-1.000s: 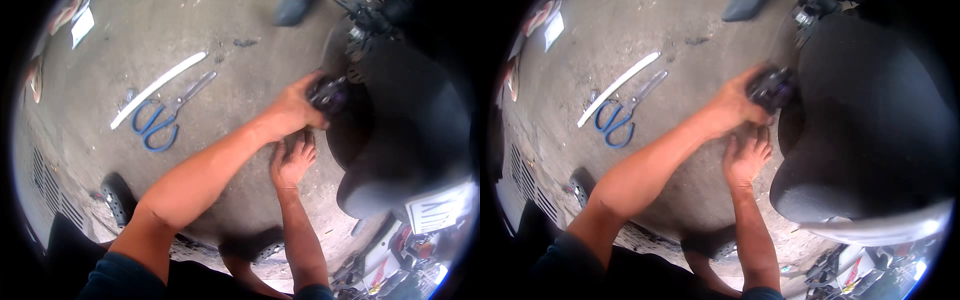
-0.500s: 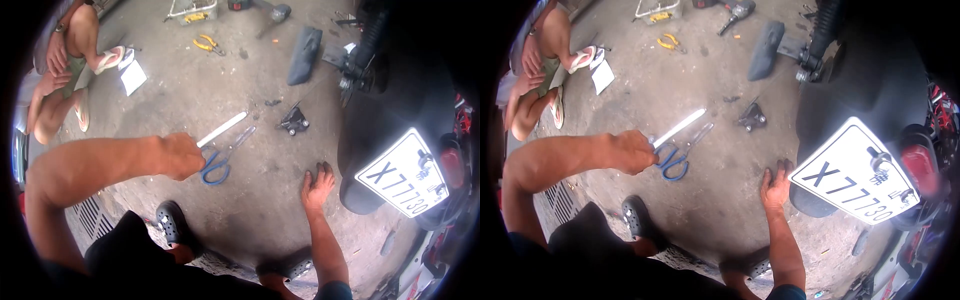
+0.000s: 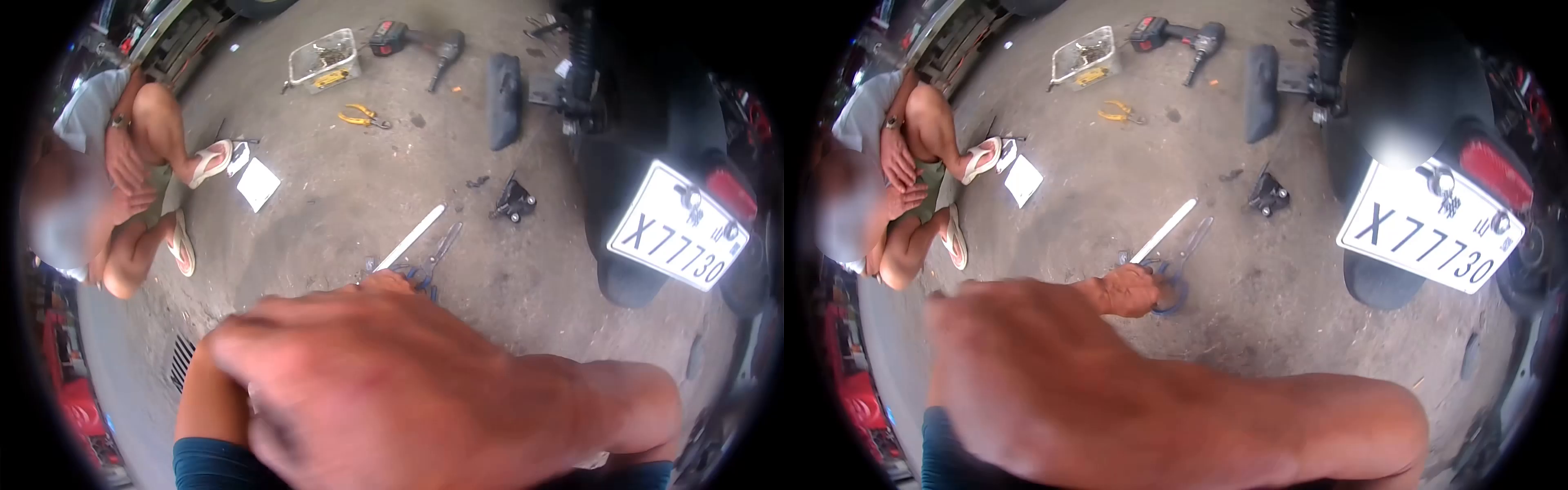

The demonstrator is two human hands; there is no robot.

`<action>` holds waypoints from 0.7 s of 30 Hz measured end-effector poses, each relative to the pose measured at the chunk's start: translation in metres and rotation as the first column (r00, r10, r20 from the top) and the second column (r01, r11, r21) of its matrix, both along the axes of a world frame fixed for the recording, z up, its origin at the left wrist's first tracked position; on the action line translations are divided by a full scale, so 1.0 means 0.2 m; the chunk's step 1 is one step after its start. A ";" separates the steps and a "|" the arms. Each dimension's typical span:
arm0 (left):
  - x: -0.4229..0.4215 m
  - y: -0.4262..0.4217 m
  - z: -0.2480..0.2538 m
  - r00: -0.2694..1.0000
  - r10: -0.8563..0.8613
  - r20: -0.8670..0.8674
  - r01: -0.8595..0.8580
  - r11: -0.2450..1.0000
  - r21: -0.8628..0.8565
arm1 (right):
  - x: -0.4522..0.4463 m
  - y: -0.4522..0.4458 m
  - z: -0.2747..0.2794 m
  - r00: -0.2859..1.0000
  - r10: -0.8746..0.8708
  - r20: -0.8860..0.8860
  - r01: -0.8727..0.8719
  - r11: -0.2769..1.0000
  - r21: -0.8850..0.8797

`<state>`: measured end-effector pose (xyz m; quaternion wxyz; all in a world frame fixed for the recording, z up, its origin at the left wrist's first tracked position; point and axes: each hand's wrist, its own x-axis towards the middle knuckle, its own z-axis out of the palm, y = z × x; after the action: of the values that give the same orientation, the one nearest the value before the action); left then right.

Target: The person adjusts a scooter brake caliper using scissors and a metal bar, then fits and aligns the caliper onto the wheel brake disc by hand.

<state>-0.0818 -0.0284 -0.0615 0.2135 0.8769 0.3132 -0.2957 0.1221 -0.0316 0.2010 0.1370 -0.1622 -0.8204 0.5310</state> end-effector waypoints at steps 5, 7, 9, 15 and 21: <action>0.10 0.08 0.13 0.993 0.106 -0.045 -0.104 0.994 0.044 | 0.01 -0.07 0.06 0.996 0.012 0.088 -0.045 0.922 0.384; 0.10 0.10 0.10 0.993 0.117 0.014 -0.118 0.990 0.081 | 0.05 -0.09 0.04 0.994 -0.028 0.110 -0.023 0.900 0.436; 0.14 0.14 0.09 0.996 0.085 0.037 -0.088 0.990 0.108 | 0.07 -0.12 0.04 0.990 -0.062 0.127 -0.008 0.873 0.488; 0.11 0.07 0.08 0.998 0.061 0.028 -0.065 0.989 0.135 | 0.05 -0.23 0.07 0.962 -0.148 0.231 -0.022 0.797 0.604; 0.12 0.04 0.11 1.000 0.011 0.003 -0.011 0.991 0.133 | 0.00 -0.29 0.10 0.908 -0.230 0.349 -0.103 0.686 0.720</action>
<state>-0.0583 -0.0198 -0.0387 0.1566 0.8877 0.3369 -0.2720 0.1212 -0.0889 0.2218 0.0323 -0.2321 -0.9657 0.1116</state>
